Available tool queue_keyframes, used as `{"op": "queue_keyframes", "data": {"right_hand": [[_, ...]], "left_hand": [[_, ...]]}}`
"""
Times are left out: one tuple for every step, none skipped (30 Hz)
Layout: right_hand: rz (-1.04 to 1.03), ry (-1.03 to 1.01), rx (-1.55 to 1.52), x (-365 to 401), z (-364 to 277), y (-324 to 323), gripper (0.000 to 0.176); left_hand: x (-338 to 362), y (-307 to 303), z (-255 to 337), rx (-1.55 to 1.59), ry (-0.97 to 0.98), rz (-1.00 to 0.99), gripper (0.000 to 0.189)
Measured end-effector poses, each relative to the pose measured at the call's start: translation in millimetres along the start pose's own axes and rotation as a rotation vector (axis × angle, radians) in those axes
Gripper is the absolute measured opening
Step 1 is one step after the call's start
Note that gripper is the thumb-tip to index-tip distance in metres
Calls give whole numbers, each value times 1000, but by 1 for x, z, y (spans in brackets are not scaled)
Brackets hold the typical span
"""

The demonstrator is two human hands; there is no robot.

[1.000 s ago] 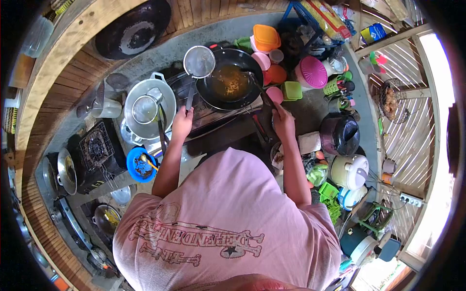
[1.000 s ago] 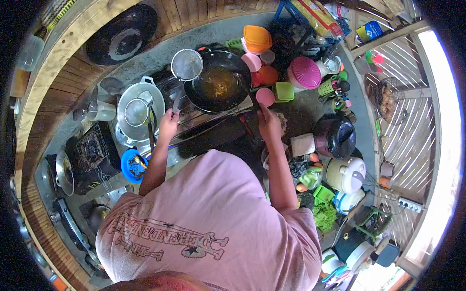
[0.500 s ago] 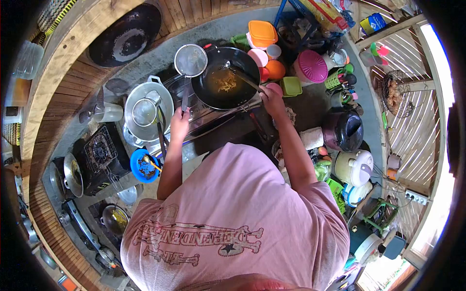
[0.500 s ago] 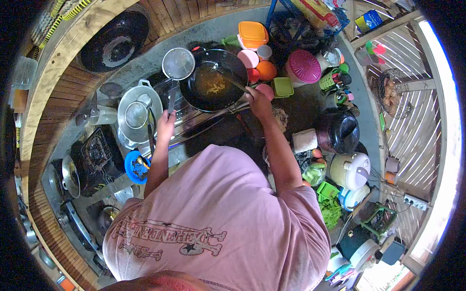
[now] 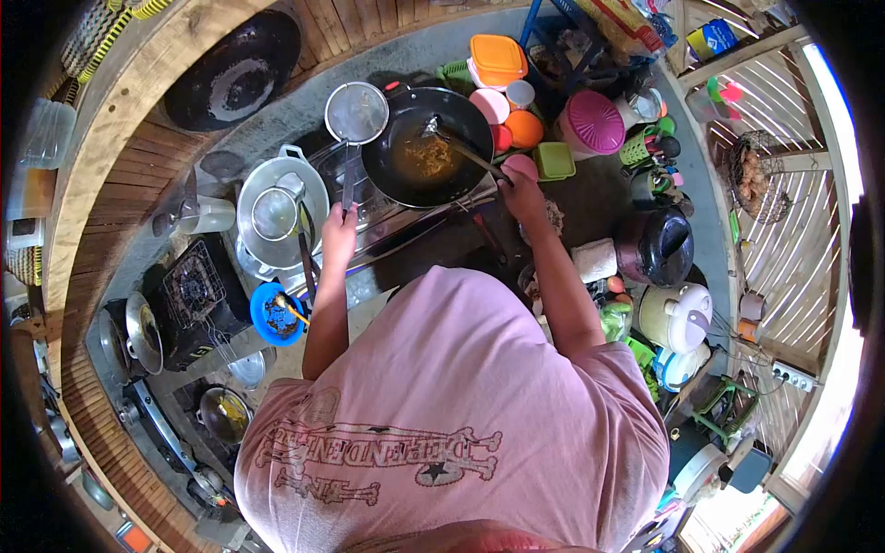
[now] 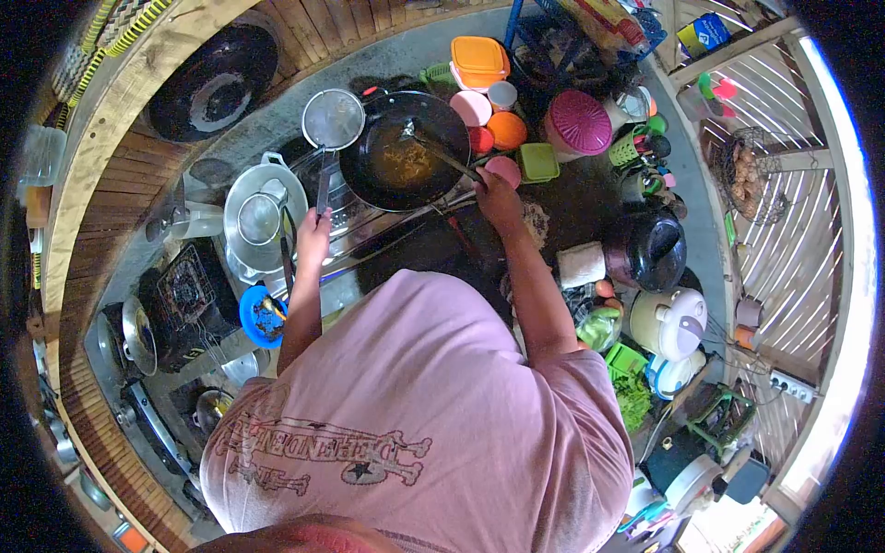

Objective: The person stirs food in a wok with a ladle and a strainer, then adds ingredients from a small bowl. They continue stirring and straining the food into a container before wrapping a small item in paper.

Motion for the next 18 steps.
{"op": "queue_keyframes", "data": {"right_hand": [[1, 3, -1, 0, 4, 2, 42], [11, -11, 0, 0, 6, 3, 42], [22, -25, 2, 0, 9, 5, 42], [24, -23, 0, -1, 14, 8, 42], [45, -50, 8, -1, 15, 9, 42], [66, -76, 17, 1, 10, 6, 42], [66, -72, 15, 2, 8, 5, 42], [32, -19, 11, 2, 12, 6, 42], [-2, 34, 7, 2, 10, 3, 43], [-1, 40, 8, 3, 5, -2, 43], [16, 14, 20, 5, -3, -10, 43], [33, -6, 34, 9, -4, -14, 44], [31, 17, 42, 10, 9, -12, 44], [111, -4, -2, 10, 20, -17, 42], [195, -31, -45, 14, 25, -30, 41], [198, -16, -35, 21, 35, -37, 41], [259, 132, -162, 28, 59, -50, 37], [318, 278, -290, 36, 80, -61, 34]], "left_hand": [[0, 1, 1, -2, -1, -8, 31], [0, 1, 2, -2, 0, -11, 31], [0, 0, 5, -7, 10, -10, 31], [0, -1, 8, -11, 21, -8, 31], [0, 0, 8, -12, 23, -10, 31], [0, 0, 8, -7, 18, -12, 31], [1, 0, 7, -1, 12, -16, 31], [1, 0, 7, -3, 13, -20, 31], [1, 0, 8, -1, 14, -17, 31], [2, 0, 8, 2, 14, -15, 31], [2, 0, 6, 8, 3, -21, 30], [2, 2, 2, 17, -8, -34, 30], [3, 2, 0, 16, -11, -24, 29], [3, 5, -5, 34, 3, -27, 30], [5, 6, -4, 47, 12, -25, 30], [6, 5, -2, 60, 23, -20, 30], [7, 6, -2, 58, 11, -25, 29], [10, 5, 3, 51, 28, -22, 29]]}}
Point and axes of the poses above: each hand's wrist, its own x-axis away from the middle knuckle, its own y-axis out of the palm, z = x × y, the point moved 10 cm from there along -x, towards the middle knuckle, and after that the axes turned 10 degrees about y, right-handed, at the moved point
